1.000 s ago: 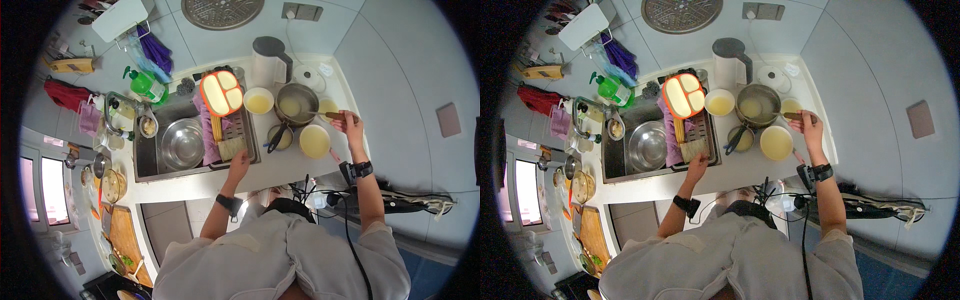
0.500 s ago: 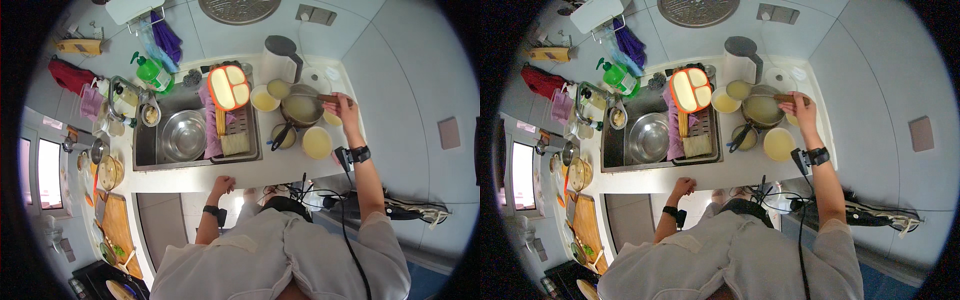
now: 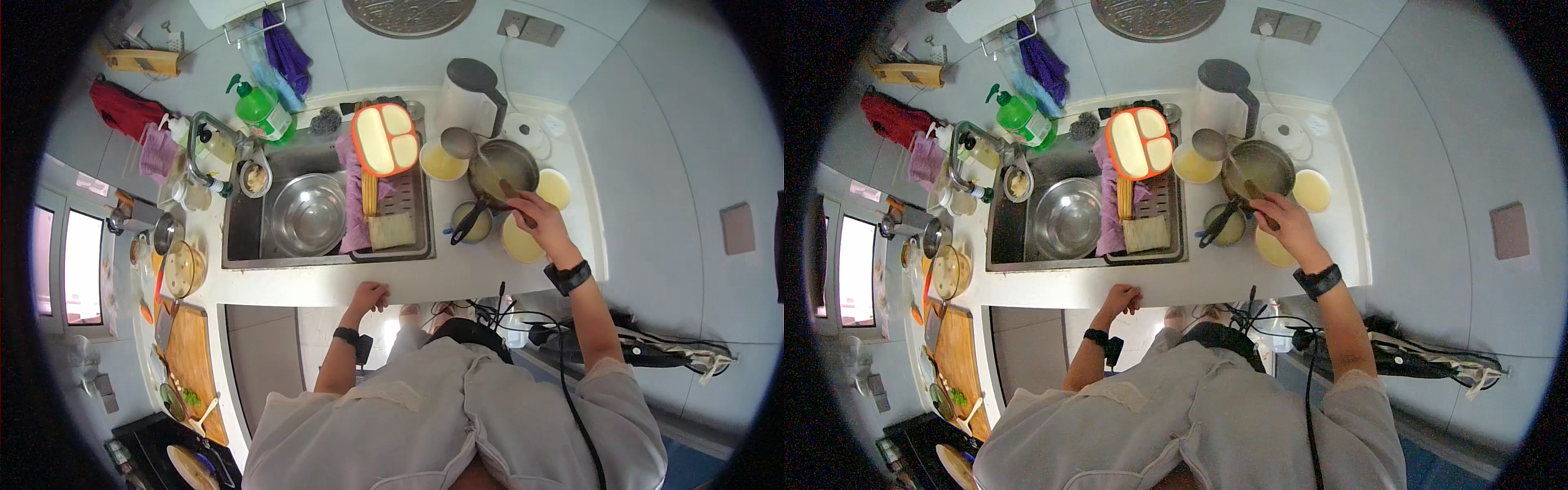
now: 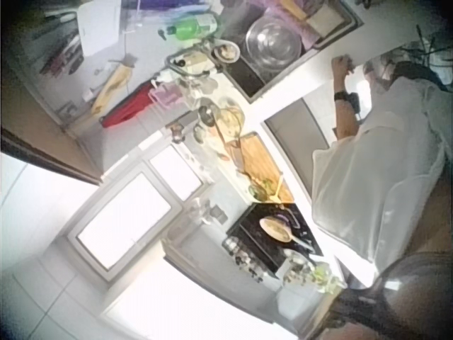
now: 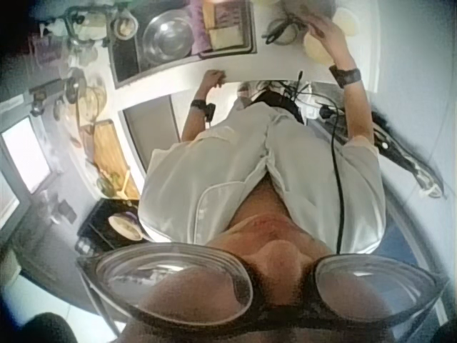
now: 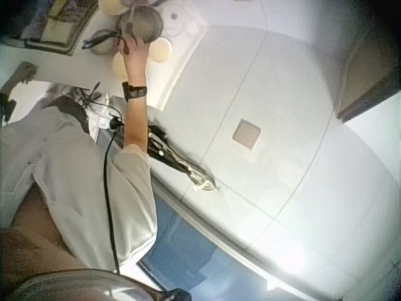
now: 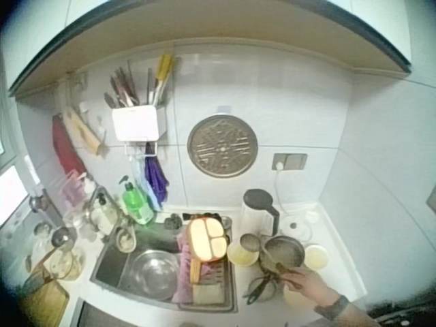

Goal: The person organizes bowls into a rack, serves liquid from a pot into multiple small bowls using a ladle, and then washes the pot in the sink by hand.

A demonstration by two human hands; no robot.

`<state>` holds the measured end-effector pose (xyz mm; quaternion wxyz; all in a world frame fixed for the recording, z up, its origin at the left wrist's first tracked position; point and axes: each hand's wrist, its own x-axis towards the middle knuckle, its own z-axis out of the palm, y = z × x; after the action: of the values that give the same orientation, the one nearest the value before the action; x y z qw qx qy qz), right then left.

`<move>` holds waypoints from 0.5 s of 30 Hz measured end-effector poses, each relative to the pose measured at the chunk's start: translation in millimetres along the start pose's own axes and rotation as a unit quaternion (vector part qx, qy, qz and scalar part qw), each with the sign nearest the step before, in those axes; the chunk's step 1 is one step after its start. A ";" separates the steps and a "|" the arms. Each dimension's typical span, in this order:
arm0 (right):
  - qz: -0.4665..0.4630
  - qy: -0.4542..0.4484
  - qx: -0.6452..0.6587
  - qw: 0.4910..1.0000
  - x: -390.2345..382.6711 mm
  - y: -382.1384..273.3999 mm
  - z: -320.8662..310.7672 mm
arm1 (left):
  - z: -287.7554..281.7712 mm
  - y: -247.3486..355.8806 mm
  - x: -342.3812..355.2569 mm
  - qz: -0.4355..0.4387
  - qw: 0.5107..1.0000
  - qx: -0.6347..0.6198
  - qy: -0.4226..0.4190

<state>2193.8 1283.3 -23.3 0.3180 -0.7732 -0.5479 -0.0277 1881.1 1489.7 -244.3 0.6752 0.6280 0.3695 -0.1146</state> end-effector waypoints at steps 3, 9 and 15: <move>0.067 0.054 0.055 0.995 -16.3 6.3 -15.1 | 0.0 -1.8 2.4 -0.011 1.000 0.006 0.002; 0.247 0.222 0.258 0.907 -31.8 22.9 -31.4 | -0.4 0.8 1.0 -0.016 1.000 -0.007 0.001; 0.241 0.164 0.081 0.953 -36.1 43.0 -5.2 | -0.3 3.2 -0.2 -0.023 0.999 -0.032 0.000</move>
<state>2218.2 1242.0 -53.1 0.4620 -0.8390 -0.2857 -0.0319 1882.8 1490.6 -241.7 0.6918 0.5977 0.3876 -0.1183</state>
